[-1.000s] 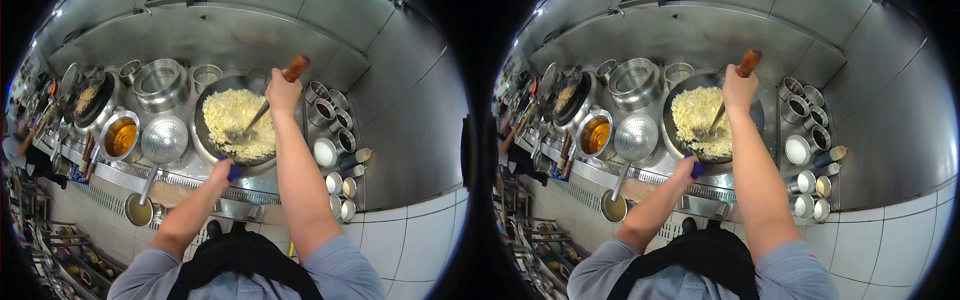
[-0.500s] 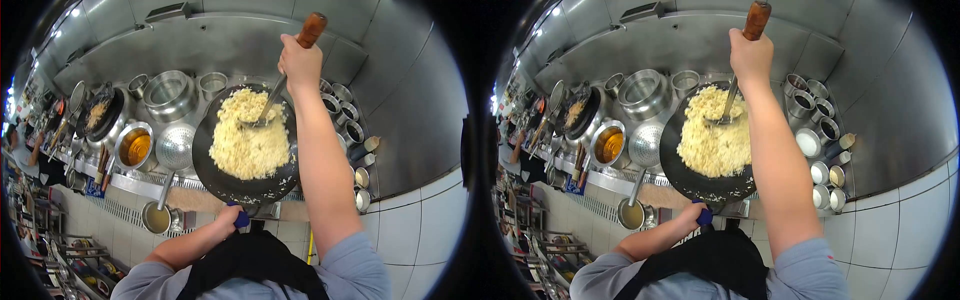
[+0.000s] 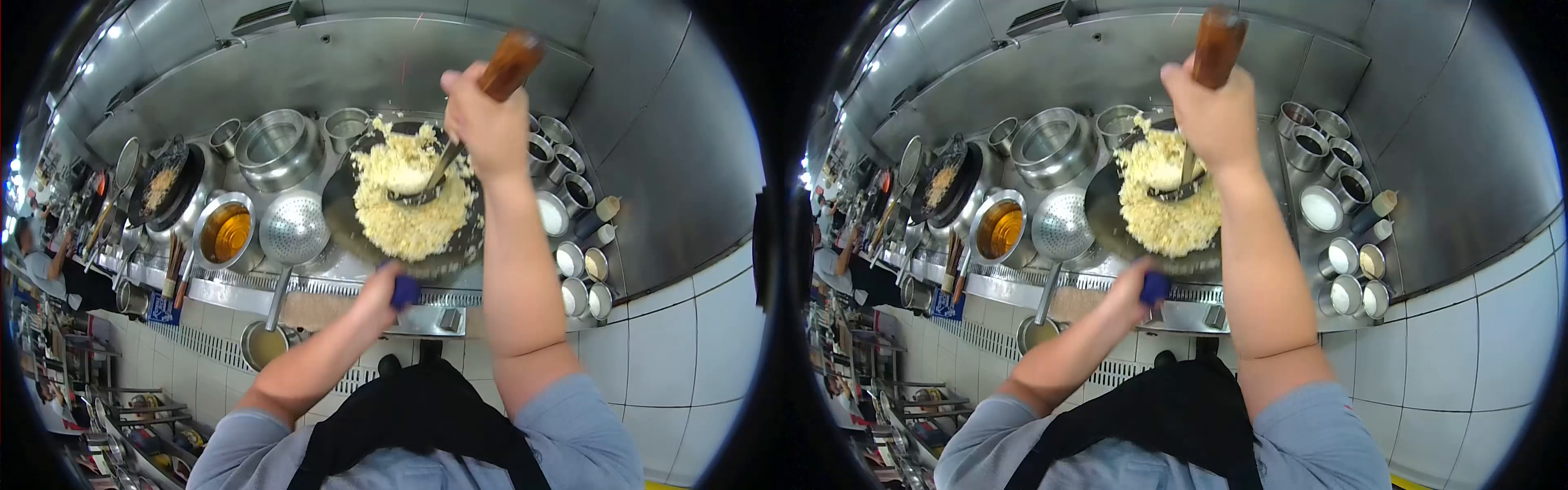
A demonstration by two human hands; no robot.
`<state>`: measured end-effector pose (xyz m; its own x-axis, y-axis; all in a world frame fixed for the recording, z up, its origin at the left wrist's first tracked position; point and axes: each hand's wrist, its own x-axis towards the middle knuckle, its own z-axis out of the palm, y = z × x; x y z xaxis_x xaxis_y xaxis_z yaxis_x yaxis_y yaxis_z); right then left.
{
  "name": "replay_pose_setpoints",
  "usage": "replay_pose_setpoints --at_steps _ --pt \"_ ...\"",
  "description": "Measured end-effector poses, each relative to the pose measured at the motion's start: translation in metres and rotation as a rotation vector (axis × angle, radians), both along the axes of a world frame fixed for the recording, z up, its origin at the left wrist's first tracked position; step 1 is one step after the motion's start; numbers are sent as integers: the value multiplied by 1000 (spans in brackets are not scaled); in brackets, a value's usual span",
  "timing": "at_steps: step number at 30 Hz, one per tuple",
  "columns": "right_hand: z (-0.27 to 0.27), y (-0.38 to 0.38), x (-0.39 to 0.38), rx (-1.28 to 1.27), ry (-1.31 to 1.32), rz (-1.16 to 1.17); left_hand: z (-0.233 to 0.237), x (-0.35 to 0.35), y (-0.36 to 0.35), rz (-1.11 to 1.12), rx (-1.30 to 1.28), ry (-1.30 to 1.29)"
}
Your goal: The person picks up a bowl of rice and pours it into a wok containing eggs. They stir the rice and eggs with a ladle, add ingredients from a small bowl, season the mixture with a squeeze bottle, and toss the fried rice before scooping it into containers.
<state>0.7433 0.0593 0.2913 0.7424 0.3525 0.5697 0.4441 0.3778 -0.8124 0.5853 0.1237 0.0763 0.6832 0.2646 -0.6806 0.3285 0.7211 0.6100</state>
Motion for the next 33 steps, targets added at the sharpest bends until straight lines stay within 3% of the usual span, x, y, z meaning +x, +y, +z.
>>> replay_pose_setpoints --at_steps 1,2,3,5,6,7,9,10,12,13,15,17,19,22,24,25,27,29,31,33 --pt "-32 10 8 -43 -6 -37 4 22 9 75 -31 -43" --pt "-87 31 37 -145 29 -63 -17 34 22 50 -106 -114" --pt "-107 39 41 -134 44 -194 -48 27 21 50 -106 -107" --pt "-84 35 51 -161 -40 -244 -99 1 6 97 11 -40" --pt "-62 29 53 -101 -7 -131 -106 -22 -1 41 10 60" --pt "-33 23 51 -41 23 -17 -107 -39 -4 -14 11 157" --pt "13 4 20 52 104 98 -50 -56 -16 -33 22 79" --pt "21 -8 3 62 89 104 -32 -42 -20 96 -6 -40" --pt "3 -13 -11 8 102 64 11 -6 -3 147 -38 62" --pt "-23 -6 -10 -47 111 17 18 15 10 122 -85 -98" --pt "-97 26 34 -50 101 -139 -26 31 14 118 -18 -57" --pt "-95 31 60 -3 54 -164 -81 5 2 117 75 -1" --pt "-47 20 50 47 102 -107 -74 -33 -16 48 45 125" --pt "12 -5 9 117 112 -22 -20 -37 -25 44 32 -72" --pt "-2 -8 -5 75 96 48 13 8 -1 118 -63 20" --pt "-30 4 4 -68 129 48 8 30 10 122 -73 -110" --pt "-104 34 42 -173 -54 -196 -42 31 17 55 45 -111" --pt "-80 29 51 -195 -23 -276 -84 2 7 104 131 -48" --pt "-27 17 54 -64 24 1 -116 -34 2 -11 112 85" --pt "19 3 26 102 138 94 -70 -27 -7 46 124 48"
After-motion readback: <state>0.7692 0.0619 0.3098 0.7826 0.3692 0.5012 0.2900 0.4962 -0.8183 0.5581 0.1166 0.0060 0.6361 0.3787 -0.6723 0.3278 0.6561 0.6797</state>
